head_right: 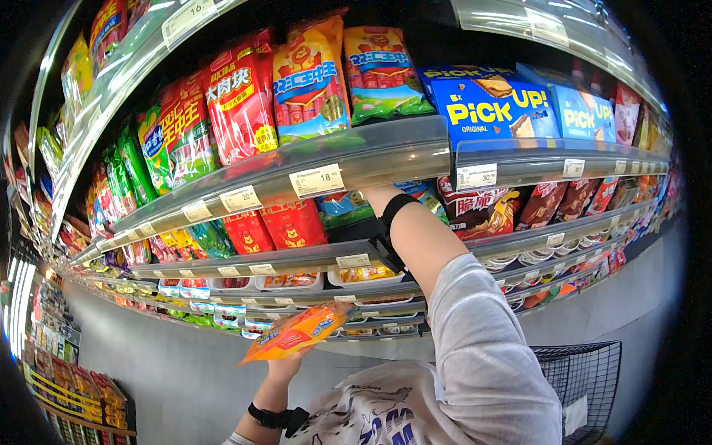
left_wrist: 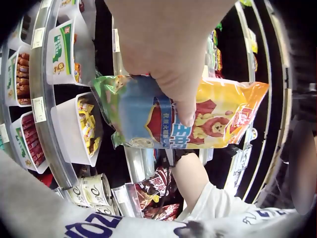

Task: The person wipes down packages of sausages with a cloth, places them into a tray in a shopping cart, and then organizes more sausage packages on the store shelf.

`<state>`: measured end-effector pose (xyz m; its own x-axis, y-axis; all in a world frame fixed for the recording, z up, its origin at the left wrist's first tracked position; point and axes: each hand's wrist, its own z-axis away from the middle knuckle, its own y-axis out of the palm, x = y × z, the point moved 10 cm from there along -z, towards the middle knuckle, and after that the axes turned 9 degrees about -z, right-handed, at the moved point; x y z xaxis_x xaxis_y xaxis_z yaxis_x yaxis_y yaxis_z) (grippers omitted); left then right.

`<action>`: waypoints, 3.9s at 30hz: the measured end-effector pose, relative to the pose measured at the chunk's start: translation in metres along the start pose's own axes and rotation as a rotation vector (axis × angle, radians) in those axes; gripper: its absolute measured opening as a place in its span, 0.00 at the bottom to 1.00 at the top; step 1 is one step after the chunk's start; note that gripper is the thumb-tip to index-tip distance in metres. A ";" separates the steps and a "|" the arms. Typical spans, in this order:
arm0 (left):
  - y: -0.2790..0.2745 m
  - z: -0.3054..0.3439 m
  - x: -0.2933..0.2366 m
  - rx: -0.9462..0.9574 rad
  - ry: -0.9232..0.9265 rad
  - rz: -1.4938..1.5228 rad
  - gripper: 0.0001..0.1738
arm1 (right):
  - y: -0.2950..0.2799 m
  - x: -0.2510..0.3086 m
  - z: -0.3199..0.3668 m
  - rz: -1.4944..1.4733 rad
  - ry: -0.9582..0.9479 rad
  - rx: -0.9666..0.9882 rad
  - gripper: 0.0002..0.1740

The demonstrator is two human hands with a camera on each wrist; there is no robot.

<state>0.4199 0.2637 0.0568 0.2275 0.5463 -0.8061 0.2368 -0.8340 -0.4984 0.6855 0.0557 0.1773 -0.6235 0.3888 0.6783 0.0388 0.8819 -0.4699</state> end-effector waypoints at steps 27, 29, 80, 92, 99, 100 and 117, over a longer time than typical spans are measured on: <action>0.018 -0.018 -0.029 0.123 0.128 0.171 0.28 | -0.031 -0.002 0.031 -0.334 0.434 0.125 0.22; 0.021 -0.019 -0.024 0.122 0.081 0.207 0.28 | -0.035 0.013 0.039 -0.239 0.482 0.252 0.23; 0.029 -0.112 -0.043 0.218 0.219 0.150 0.63 | -0.014 -0.071 0.007 -0.832 0.237 -0.050 0.28; 0.024 -0.109 -0.048 0.170 0.158 0.244 0.27 | 0.010 -0.085 -0.038 -1.208 0.251 -0.090 0.30; 0.026 -0.100 -0.050 0.192 0.164 0.262 0.28 | 0.009 -0.087 0.003 -1.427 0.251 -0.095 0.31; 0.025 -0.099 -0.051 0.192 0.166 0.262 0.28 | 0.031 -0.085 -0.041 -1.458 0.252 -0.097 0.31; 0.034 -0.087 -0.047 0.292 0.171 0.242 0.58 | -0.010 0.037 0.032 -0.377 0.268 0.541 0.36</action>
<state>0.4999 0.2166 0.1055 0.4030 0.3160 -0.8589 -0.1148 -0.9136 -0.3900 0.6372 0.0530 0.1894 -0.3014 0.1968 0.9330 -0.5784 0.7401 -0.3430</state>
